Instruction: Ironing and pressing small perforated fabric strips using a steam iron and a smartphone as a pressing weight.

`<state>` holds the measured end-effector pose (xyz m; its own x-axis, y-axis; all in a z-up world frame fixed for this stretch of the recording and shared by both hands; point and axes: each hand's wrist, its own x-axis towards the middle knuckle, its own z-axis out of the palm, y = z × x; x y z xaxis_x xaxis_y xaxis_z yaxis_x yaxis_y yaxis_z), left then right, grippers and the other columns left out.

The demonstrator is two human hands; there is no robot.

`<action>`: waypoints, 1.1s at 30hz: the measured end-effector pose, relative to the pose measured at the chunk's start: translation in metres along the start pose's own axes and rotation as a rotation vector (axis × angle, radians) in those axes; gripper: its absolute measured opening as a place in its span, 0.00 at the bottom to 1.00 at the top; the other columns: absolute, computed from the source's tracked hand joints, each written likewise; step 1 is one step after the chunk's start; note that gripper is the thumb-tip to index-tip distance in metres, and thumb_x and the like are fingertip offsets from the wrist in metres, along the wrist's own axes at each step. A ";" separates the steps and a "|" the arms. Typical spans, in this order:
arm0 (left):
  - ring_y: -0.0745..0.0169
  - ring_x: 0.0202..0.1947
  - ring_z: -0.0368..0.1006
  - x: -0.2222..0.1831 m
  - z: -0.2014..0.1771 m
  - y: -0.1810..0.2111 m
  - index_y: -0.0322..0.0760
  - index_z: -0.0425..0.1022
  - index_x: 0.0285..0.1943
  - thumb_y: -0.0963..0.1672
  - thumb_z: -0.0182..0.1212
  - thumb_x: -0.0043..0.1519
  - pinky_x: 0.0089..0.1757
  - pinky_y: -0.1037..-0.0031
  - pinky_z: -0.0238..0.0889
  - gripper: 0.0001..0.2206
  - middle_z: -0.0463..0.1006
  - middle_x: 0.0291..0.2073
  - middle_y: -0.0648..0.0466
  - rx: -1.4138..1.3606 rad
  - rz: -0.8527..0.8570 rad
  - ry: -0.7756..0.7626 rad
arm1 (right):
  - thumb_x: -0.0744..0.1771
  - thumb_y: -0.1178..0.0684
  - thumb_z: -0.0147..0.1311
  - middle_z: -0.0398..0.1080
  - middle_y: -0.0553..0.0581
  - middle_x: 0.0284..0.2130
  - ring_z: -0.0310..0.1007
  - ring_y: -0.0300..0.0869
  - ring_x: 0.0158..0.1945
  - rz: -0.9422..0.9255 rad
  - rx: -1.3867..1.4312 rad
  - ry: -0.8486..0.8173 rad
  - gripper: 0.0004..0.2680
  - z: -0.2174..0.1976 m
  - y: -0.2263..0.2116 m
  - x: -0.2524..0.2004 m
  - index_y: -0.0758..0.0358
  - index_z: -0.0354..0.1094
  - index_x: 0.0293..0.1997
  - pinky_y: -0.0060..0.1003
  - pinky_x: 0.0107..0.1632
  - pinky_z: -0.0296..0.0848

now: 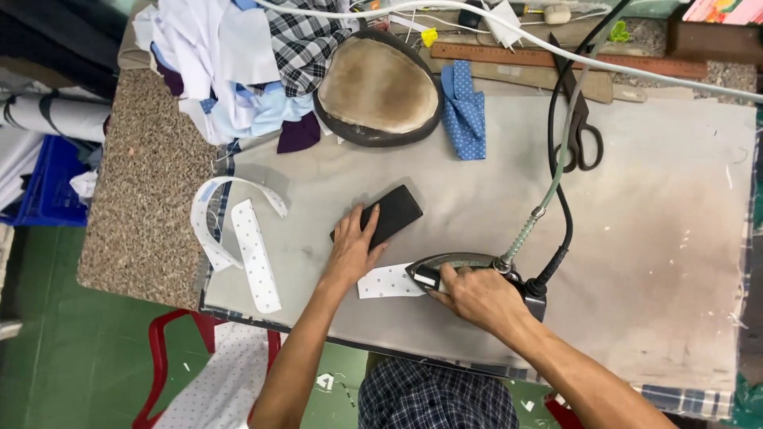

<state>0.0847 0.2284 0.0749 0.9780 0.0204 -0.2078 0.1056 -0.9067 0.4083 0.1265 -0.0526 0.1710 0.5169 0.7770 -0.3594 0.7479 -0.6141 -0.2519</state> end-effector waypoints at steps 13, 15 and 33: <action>0.32 0.71 0.54 -0.013 0.036 0.084 0.48 0.60 0.77 0.45 0.67 0.60 0.68 0.44 0.36 0.33 0.63 0.67 0.32 -0.029 0.383 -0.159 | 0.67 0.27 0.50 0.78 0.65 0.34 0.82 0.59 0.38 0.725 0.144 0.263 0.23 0.045 0.107 -0.107 0.56 0.66 0.55 0.52 0.37 0.79; 0.39 0.76 0.43 -0.009 0.040 0.097 0.47 0.56 0.78 0.43 0.65 0.60 0.70 0.49 0.30 0.34 0.53 0.75 0.39 0.063 0.532 -0.208 | 0.68 0.44 0.50 0.69 0.73 0.54 0.71 0.70 0.48 0.716 0.305 0.434 0.23 0.027 0.107 -0.126 0.67 0.56 0.69 0.66 0.40 0.73; 0.39 0.73 0.52 -0.005 0.043 0.092 0.49 0.58 0.77 0.44 0.64 0.62 0.69 0.48 0.37 0.32 0.58 0.73 0.40 0.091 0.567 -0.152 | 0.71 0.40 0.45 0.73 0.80 0.44 0.73 0.79 0.41 0.908 0.542 0.171 0.19 0.003 0.131 -0.098 0.67 0.53 0.61 0.66 0.41 0.67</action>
<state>0.0821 0.1268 0.0755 0.8395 -0.5327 -0.1073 -0.4485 -0.7908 0.4165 0.1719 -0.2098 0.1704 0.8700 -0.0183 -0.4927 -0.2087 -0.9190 -0.3345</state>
